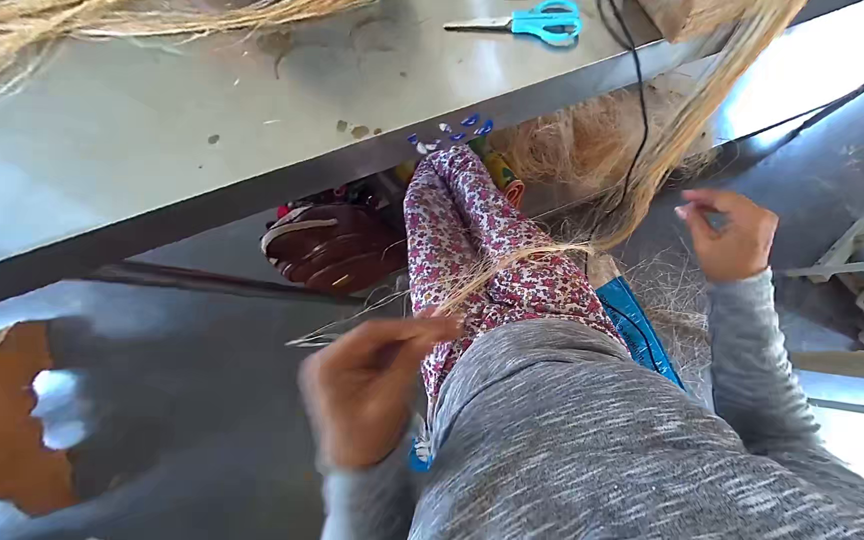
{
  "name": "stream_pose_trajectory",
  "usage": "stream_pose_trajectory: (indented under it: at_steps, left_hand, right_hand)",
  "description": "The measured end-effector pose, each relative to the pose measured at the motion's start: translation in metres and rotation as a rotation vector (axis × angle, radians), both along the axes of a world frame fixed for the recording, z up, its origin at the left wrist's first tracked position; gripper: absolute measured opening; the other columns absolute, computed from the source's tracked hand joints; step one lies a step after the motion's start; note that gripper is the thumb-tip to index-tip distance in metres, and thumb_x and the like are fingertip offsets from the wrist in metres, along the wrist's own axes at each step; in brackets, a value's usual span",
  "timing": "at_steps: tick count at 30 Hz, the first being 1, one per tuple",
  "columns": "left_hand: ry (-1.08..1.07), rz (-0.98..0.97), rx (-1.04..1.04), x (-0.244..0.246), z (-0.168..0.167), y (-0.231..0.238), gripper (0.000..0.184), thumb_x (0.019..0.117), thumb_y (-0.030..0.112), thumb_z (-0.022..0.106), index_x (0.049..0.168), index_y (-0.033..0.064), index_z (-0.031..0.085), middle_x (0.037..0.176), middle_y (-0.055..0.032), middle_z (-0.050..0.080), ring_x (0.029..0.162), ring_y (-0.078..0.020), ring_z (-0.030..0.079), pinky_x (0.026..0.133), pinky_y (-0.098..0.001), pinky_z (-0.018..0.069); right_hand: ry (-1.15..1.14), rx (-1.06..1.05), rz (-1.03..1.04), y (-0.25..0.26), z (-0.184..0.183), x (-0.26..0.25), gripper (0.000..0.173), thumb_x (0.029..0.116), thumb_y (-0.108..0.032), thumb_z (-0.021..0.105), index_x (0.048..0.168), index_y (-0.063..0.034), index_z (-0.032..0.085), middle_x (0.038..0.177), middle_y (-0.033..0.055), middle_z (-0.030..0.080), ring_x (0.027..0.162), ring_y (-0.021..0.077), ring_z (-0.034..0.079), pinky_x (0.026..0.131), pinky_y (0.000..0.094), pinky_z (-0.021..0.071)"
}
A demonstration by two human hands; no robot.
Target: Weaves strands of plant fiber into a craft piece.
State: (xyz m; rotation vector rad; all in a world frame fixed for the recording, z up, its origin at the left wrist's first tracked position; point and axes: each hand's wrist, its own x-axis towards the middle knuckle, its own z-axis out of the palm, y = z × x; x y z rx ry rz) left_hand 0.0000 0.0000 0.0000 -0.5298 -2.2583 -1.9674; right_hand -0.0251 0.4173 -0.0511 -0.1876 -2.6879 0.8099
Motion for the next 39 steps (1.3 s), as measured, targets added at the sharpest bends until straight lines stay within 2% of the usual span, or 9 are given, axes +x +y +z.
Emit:
stream_pose_trajectory:
  at_steps: [2, 4, 7, 10, 15, 19, 26, 31, 39]
  left_hand:
    - [-0.156, -0.100, 0.200, -0.005, -0.021, 0.038, 0.009, 0.0968, 0.014, 0.068, 0.097, 0.0176, 0.076, 0.091, 0.0044, 0.078, 0.081, -0.0113, 0.076, 0.078, -0.0335, 0.0658]
    - [-0.323, -0.159, 0.315, -0.010, -0.034, 0.061, 0.011, 0.0955, 0.000, 0.063, 0.096, 0.0063, 0.072, 0.085, -0.0008, 0.077, 0.073, -0.0131, 0.075, 0.073, -0.0347, 0.0662]
    - [-0.532, -0.179, 0.379, -0.013, -0.040, 0.076, 0.011, 0.0949, -0.007, 0.061, 0.093, 0.0000, 0.069, 0.077, -0.0048, 0.076, 0.067, -0.0142, 0.074, 0.069, -0.0330, 0.0658]
    - [-0.576, -0.185, 0.333, -0.013, -0.039, 0.079, 0.010, 0.0950, -0.008, 0.061, 0.093, -0.0023, 0.069, 0.075, -0.0056, 0.075, 0.067, -0.0131, 0.074, 0.068, -0.0306, 0.0654]
    - [-0.594, -0.170, 0.267, -0.011, -0.039, 0.082, 0.006, 0.0933, -0.009, 0.065, 0.094, -0.0055, 0.070, 0.076, -0.0079, 0.075, 0.066, -0.0130, 0.075, 0.068, -0.0290, 0.0652]
    - [-0.579, -0.177, 0.243, -0.011, -0.041, 0.084, 0.006, 0.0921, -0.009, 0.066, 0.095, -0.0072, 0.071, 0.078, -0.0096, 0.076, 0.069, -0.0142, 0.076, 0.070, -0.0296, 0.0657]
    - [-0.629, -0.183, 0.190, -0.013, -0.042, 0.084, 0.005, 0.0915, -0.007, 0.069, 0.095, -0.0077, 0.073, 0.081, -0.0115, 0.077, 0.073, -0.0160, 0.077, 0.073, -0.0307, 0.0660]
    - [-0.684, -0.202, 0.205, -0.013, -0.042, 0.086, 0.006, 0.0925, -0.008, 0.068, 0.096, -0.0081, 0.073, 0.082, -0.0119, 0.077, 0.073, -0.0162, 0.077, 0.073, -0.0305, 0.0657]
    - [-0.964, -0.245, 0.434, -0.016, -0.042, 0.087, 0.019, 0.0949, -0.013, 0.057, 0.086, -0.0027, 0.070, 0.074, -0.0100, 0.076, 0.065, -0.0165, 0.076, 0.067, -0.0296, 0.0648]
  right_hand:
    - [0.113, -0.286, 0.207, -0.048, -0.001, 0.008, 0.023, 0.0965, -0.013, 0.068, 0.109, 0.0058, 0.073, 0.104, 0.0160, 0.075, 0.095, 0.0196, 0.073, 0.091, 0.0385, 0.0602]
    - [0.065, -0.595, 0.380, -0.088, -0.001, 0.015, 0.015, 0.0931, -0.005, 0.069, 0.105, 0.0029, 0.073, 0.102, 0.0072, 0.074, 0.091, 0.0104, 0.072, 0.086, 0.0312, 0.0619]
    - [-0.078, -0.931, 0.519, -0.124, -0.004, 0.019, 0.016, 0.0921, -0.003, 0.068, 0.107, -0.0014, 0.075, 0.101, 0.0008, 0.074, 0.086, 0.0077, 0.071, 0.079, 0.0282, 0.0625]
    - [-0.155, -1.079, 0.574, -0.140, -0.006, 0.016, 0.018, 0.0908, -0.001, 0.070, 0.108, -0.0031, 0.075, 0.099, -0.0011, 0.074, 0.083, 0.0053, 0.069, 0.076, 0.0238, 0.0605]
    - [-0.167, -1.176, 0.590, -0.147, -0.004, 0.015, 0.017, 0.0865, 0.004, 0.072, 0.101, -0.0047, 0.075, 0.093, -0.0013, 0.073, 0.078, 0.0044, 0.068, 0.072, 0.0213, 0.0601]
    - [-0.149, -1.165, 0.581, -0.147, -0.010, 0.014, 0.014, 0.0854, 0.007, 0.072, 0.092, -0.0050, 0.074, 0.092, -0.0006, 0.071, 0.078, 0.0043, 0.067, 0.070, 0.0201, 0.0590]
    - [-0.167, -1.139, 0.600, -0.144, -0.011, 0.011, 0.015, 0.0834, 0.009, 0.072, 0.090, -0.0039, 0.075, 0.090, 0.0000, 0.071, 0.076, 0.0044, 0.066, 0.069, 0.0193, 0.0583]
    - [-0.274, -1.238, 0.608, -0.139, -0.015, 0.007, 0.014, 0.0839, 0.005, 0.074, 0.087, -0.0082, 0.076, 0.089, -0.0021, 0.073, 0.076, 0.0038, 0.067, 0.069, 0.0206, 0.0586]
    - [-0.289, -1.302, 0.655, -0.137, -0.021, 0.006, 0.014, 0.0838, 0.005, 0.073, 0.086, -0.0085, 0.076, 0.086, -0.0016, 0.073, 0.075, 0.0047, 0.068, 0.070, 0.0216, 0.0600]
